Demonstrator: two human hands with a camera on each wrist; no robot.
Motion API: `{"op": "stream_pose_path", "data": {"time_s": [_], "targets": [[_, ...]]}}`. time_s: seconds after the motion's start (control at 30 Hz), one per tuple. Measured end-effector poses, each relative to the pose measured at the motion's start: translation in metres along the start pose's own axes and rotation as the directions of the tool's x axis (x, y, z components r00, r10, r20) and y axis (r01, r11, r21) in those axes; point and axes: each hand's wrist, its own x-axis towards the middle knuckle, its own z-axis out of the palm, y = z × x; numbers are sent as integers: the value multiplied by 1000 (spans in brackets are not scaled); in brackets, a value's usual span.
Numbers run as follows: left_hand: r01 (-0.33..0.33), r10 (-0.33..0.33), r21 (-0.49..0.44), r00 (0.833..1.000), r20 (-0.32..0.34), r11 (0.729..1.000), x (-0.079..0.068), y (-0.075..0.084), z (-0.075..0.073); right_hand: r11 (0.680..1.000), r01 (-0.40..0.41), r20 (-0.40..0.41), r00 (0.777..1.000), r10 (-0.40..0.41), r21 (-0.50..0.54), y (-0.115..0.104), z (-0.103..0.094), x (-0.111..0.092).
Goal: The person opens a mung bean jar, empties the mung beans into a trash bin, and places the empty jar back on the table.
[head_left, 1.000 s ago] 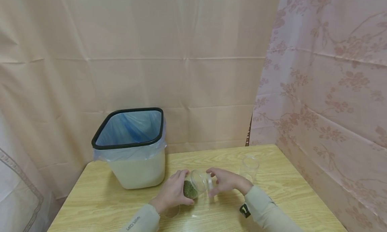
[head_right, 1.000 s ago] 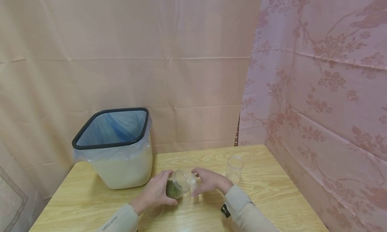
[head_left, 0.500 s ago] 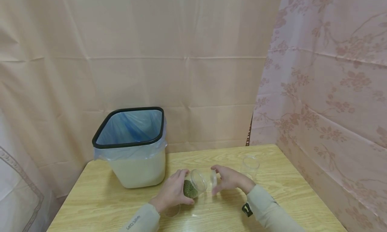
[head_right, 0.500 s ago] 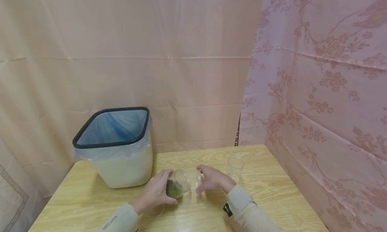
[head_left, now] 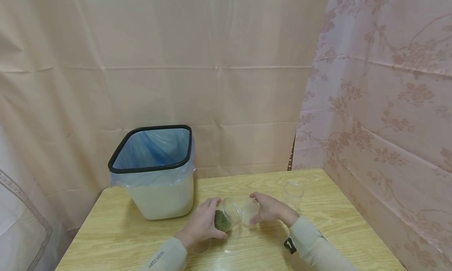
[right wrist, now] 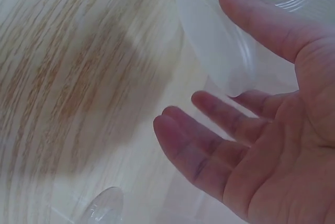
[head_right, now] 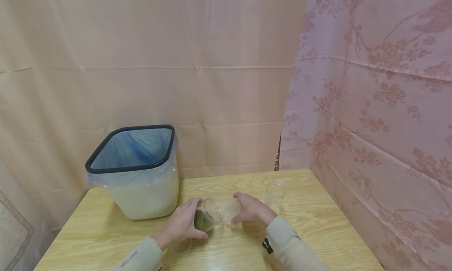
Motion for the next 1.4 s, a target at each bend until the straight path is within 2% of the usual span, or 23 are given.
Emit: {"op": "stream_pose_path", "data": {"time_s": [0.4,0.63,0.77,1.4], "targets": [[-12,12,19,1000,-8,1000,0,0,1,994,-63,-16,998,62,-93,6,1,0],[5,-5,4,1000,12,1000,0,1,-1,966,-110,-34,994,105,-235,12,6,1],[8,-8,2,1000,13,1000,0,1,-1,951,-122,-33,992,118,-283,11,8,2],[5,-5,3,1000,5,1000,0,1,-1,928,-120,5,991,130,-353,11,7,-1]]}}
